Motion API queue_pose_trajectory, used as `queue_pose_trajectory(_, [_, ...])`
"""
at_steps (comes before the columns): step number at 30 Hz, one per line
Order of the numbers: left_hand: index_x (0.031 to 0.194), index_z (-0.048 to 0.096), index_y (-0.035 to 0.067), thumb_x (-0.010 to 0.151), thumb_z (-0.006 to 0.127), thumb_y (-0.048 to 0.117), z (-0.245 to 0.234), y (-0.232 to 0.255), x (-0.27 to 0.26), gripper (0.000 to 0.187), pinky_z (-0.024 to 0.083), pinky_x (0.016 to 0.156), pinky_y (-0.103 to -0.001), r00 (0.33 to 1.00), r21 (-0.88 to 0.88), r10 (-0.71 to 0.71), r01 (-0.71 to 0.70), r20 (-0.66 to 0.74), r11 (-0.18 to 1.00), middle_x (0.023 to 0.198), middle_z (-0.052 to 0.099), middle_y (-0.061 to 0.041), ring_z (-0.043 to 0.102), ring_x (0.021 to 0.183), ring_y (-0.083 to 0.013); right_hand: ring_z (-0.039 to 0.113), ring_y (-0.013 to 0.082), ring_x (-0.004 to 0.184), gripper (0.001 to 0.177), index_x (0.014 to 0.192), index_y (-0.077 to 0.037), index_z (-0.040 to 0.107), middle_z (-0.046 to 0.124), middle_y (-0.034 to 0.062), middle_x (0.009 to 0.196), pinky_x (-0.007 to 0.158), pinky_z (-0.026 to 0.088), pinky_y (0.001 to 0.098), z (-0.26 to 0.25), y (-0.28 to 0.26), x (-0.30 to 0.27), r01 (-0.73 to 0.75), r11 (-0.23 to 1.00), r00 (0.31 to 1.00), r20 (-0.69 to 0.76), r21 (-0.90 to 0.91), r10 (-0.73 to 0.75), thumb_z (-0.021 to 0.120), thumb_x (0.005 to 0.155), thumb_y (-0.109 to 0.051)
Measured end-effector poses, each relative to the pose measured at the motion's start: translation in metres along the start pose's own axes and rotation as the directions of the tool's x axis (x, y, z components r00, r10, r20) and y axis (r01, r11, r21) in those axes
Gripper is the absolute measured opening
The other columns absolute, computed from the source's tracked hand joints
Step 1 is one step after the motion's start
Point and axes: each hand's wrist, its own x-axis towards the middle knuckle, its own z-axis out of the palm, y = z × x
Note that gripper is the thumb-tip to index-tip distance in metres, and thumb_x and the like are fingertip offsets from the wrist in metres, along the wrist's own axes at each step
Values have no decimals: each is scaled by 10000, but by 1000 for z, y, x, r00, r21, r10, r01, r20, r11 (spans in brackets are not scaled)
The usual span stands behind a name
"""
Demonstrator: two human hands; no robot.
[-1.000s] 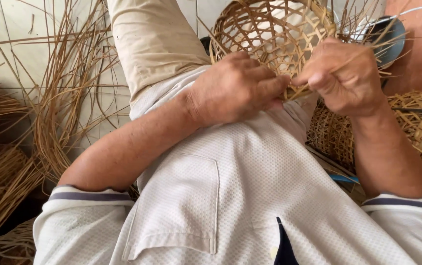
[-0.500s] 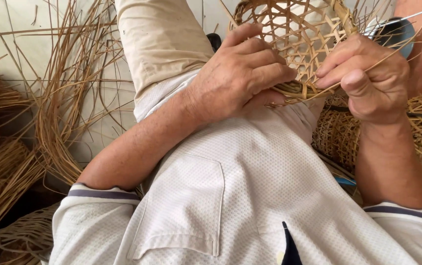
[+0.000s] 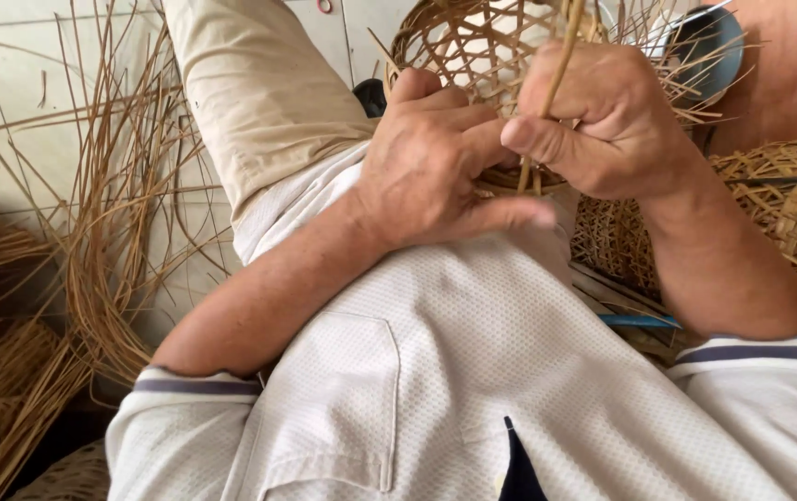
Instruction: Weaving thin strips of material around the rim of a basket to finish and reinforce the edge.
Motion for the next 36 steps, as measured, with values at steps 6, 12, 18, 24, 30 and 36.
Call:
queue_pose_trajectory(6, [825, 663, 176, 1015, 689, 321, -1, -1, 3, 240, 366, 865, -400, 999, -38, -37, 38, 16, 999, 708, 662, 9, 538, 649, -175, 354, 139, 569, 281, 795, -21, 590, 504, 63, 751, 484, 277, 285, 1, 1, -6, 40, 977, 999, -10, -210, -43, 610, 1050, -140])
queue_pose_trajectory(12, [769, 595, 189, 1081, 600, 402, 0, 2, -1, 378, 368, 916, -393, 999, 5, -23, 23, 27, 1000, 678, 587, 22, 523, 648, -179, 559, 206, 648, 474, 1117, -5, 689, 651, 66, 781, 969, 444, 427, 7, -17, -59, -39, 809, 990, 87, -587, 112, 531, 1038, -445])
queue_pose_trajectory(18, [786, 573, 147, 1081, 647, 342, -3, 9, 1, 362, 389, 833, -378, 998, 35, 25, -27, 58, 999, 699, 548, 3, 508, 630, -192, 450, 189, 666, 546, 916, -116, 729, 497, -2, 679, 907, 441, 444, 37, 20, -88, 18, 628, 985, -94, -778, -145, 363, 1093, -480])
queue_pose_trajectory(24, [823, 615, 128, 1079, 643, 259, -3, 11, 0, 288, 390, 873, -384, 999, -36, 34, -33, 15, 999, 709, 606, -5, 530, 645, -196, 391, 164, 613, 552, 801, -169, 673, 441, -19, 640, 812, 403, 386, 33, 21, -78, 43, 625, 981, -85, -780, -175, 329, 1112, -469])
queue_pose_trajectory(30, [744, 530, 154, 1074, 614, 282, 2, 13, 3, 364, 394, 821, -360, 998, -103, -48, 44, -38, 994, 625, 575, 21, 508, 572, -173, 399, 205, 598, 459, 727, -134, 583, 470, 17, 623, 808, 372, 398, 16, 1, -62, 0, 728, 1000, 5, -686, 5, 486, 1133, -326])
queue_pose_trajectory(36, [738, 529, 185, 1067, 648, 242, -4, -6, 8, 354, 394, 853, -337, 996, -183, -94, 92, -1, 979, 561, 460, 57, 490, 509, -147, 447, 184, 722, 554, 1413, 13, 600, 435, -6, 734, 926, 375, 408, -15, -3, -53, 9, 889, 981, 178, -458, 82, 499, 1040, -384])
